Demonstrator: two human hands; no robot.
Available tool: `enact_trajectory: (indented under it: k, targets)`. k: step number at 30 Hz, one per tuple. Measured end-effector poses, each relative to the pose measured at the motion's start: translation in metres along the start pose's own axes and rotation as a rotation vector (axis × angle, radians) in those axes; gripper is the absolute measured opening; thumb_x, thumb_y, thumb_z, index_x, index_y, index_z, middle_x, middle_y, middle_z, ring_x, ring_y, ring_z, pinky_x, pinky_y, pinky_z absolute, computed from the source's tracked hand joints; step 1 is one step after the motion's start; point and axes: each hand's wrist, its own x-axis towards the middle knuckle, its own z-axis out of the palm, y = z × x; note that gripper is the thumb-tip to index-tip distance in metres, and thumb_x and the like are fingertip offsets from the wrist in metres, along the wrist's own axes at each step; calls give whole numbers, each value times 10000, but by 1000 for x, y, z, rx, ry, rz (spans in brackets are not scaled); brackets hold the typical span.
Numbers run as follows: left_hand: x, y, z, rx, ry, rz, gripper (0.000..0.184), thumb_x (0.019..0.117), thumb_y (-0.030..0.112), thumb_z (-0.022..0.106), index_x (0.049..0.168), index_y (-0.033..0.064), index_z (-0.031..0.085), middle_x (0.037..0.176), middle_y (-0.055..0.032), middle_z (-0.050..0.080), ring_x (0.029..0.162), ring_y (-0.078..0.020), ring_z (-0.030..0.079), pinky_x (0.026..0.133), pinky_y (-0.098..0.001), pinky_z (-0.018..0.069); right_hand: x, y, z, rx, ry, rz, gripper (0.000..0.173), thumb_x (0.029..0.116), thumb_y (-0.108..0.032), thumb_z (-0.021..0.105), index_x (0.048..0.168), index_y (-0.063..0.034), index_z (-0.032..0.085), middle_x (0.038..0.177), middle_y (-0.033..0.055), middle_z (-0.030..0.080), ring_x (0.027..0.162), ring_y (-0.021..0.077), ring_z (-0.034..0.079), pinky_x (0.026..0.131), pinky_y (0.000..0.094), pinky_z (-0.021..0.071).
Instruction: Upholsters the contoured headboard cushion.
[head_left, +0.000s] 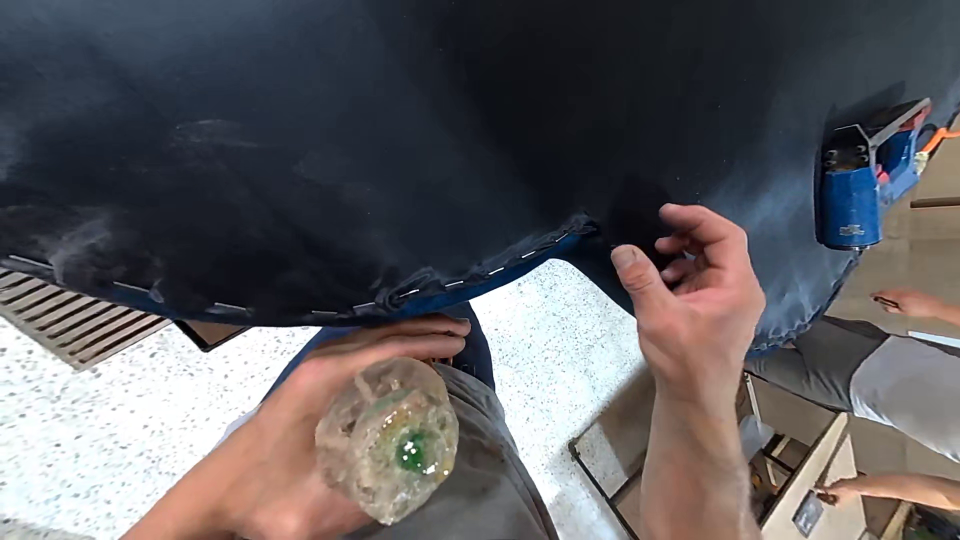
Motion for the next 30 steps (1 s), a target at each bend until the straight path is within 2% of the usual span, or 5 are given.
enact_trajectory:
  k: [6,16,20,25,30]
  targets:
    - [0,-4,2,-25,11,5,730,775,474,826,1393,143,621,1348,-46,673,1138,-227,699,950,-410,635,14,-9,-5,-20,-94,72,535,801,-419,840,1242,-181,649,1326,-27,595,987,21,584,693,147,444]
    - [1,-2,2,-44,26,12,708,776,452,819,1386,149,626,1362,-41,666,1147,-226,696,948,-409,636,16,-20,14,-170,1,132,543,760,-426,819,1211,-175,652,1295,20,559,996,79,552,779,240,455]
    - [3,-1,1,-46,1,26,739,787,472,818,1409,135,605,1354,-50,664,1137,-229,696,950,-407,634,13,-10,-6,297,-49,163,439,889,-221,762,1291,-108,626,1292,-10,628,973,70,635,774,213,548]
    - [2,-3,-3,-37,-2,21,705,774,450,834,1374,137,635,1347,-65,674,1173,-258,686,987,-429,618,-19,15,-5,282,45,-145,307,999,-209,623,1282,-91,613,1367,19,609,1241,150,603,992,315,553]
    - [2,-3,-5,-22,-18,4,712,765,446,841,1378,147,635,1346,-66,671,1148,-256,694,966,-421,627,-50,29,13,-95,70,-450,282,1019,-375,494,1000,-178,695,1320,-8,674,1366,225,515,1168,443,380]
